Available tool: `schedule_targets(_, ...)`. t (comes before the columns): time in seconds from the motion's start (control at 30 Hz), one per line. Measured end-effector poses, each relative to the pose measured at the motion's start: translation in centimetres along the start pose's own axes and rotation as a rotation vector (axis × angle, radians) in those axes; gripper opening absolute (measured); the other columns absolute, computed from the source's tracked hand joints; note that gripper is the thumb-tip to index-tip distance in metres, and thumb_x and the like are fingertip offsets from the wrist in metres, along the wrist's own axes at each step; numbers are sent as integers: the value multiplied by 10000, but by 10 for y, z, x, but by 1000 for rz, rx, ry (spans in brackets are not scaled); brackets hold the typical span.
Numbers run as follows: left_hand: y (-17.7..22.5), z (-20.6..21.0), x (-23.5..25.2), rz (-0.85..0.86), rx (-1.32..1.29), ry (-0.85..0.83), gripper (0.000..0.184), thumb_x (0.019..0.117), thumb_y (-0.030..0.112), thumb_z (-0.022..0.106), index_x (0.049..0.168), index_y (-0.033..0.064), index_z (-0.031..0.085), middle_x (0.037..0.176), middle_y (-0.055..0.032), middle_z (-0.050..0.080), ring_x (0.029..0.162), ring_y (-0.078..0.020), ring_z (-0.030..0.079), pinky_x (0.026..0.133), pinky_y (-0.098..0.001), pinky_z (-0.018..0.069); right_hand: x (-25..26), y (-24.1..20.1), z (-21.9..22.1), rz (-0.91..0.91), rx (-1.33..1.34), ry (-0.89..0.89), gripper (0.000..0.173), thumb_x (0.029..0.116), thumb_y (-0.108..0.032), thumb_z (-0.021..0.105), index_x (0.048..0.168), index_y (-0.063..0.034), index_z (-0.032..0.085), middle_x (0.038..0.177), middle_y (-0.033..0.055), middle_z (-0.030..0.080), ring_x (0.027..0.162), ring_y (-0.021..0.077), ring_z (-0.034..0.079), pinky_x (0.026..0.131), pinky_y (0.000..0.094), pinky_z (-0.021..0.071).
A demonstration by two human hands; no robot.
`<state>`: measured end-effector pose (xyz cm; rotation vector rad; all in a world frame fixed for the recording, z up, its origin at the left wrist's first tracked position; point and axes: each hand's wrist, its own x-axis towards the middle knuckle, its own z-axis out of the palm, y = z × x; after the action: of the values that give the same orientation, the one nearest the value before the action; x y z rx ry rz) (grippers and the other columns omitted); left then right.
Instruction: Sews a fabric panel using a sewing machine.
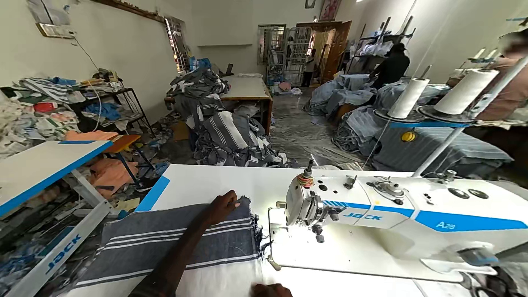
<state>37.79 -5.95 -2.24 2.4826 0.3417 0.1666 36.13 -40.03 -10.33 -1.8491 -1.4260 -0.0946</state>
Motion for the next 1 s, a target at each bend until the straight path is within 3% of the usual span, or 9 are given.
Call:
schedule_targets(0.1,27,-33,-27,107,-163,24,197,995,157,656,1147,33,633,942,-78,690,838,-165,657,803,-377,552,46,-4,-13,171,136,129,268,986,-143,594,1156,10,733,1268,213,671,1169,365,651,1012,504,531)
schedule_targets(0.2,61,-58,-54,148,-257,23,282,928,77,725,1187,55,615,923,-27,719,834,-106,680,795,-313,571,111,1,-15,155,284,232,379,1022,-256,577,1246,42,645,1288,198,658,1193,301,649,1009,449,542)
schedule_targets(0.27,82,-70,-66,155,-275,45,355,895,50,749,1214,68,594,886,-14,726,820,-103,695,784,-302,584,149,-6,-16,146,488,237,399,1008,-307,626,1209,37,606,1045,108,698,939,169,694,824,344,597)
schedule_targets(0.33,95,-79,-75,166,-277,80,370,877,53,769,1201,89,595,870,3,731,811,-94,701,765,-288,587,170,-16,-15,101,615,291,336,989,-271,661,1102,41,607,765,36,600,646,99,572,599,270,510)
schedule_targets(0.4,102,-86,-83,176,-284,107,322,862,65,787,1137,93,622,881,1,722,822,-98,697,772,-288,590,177,-27,-14,24,634,384,240,975,-204,676,1017,28,633,702,10,575,579,64,529,546,226,481)
schedule_targets(0.5,107,-90,-92,239,-277,128,176,894,138,774,1015,91,656,855,13,694,774,-67,664,728,-246,568,176,-36,-16,-51,596,478,183,963,-177,691,948,-7,625,729,11,581,591,51,523,542,205,471)
schedule_targets(0.63,106,-86,-97,426,-240,167,89,925,141,709,896,63,678,871,18,676,822,-39,637,769,-231,553,170,-41,-21,-107,561,527,186,958,-170,695,953,-6,606,784,26,588,610,42,517,547,187,467)
schedule_targets(0.87,111,-82,-102,495,-232,199,83,941,109,661,938,51,720,939,2,717,889,-48,674,824,-240,578,165,-45,-30,-177,529,533,175,964,-154,683,910,-12,596,877,70,612,675,50,552,586,178,486)
schedule_targets(1.0,119,-88,-109,501,-232,153,103,937,68,650,964,38,745,977,-9,739,935,-50,692,867,-238,583,160,-46,-34,-204,560,517,162,959,-146,694,950,-12,605,937,81,628,702,50,564,604,175,494)
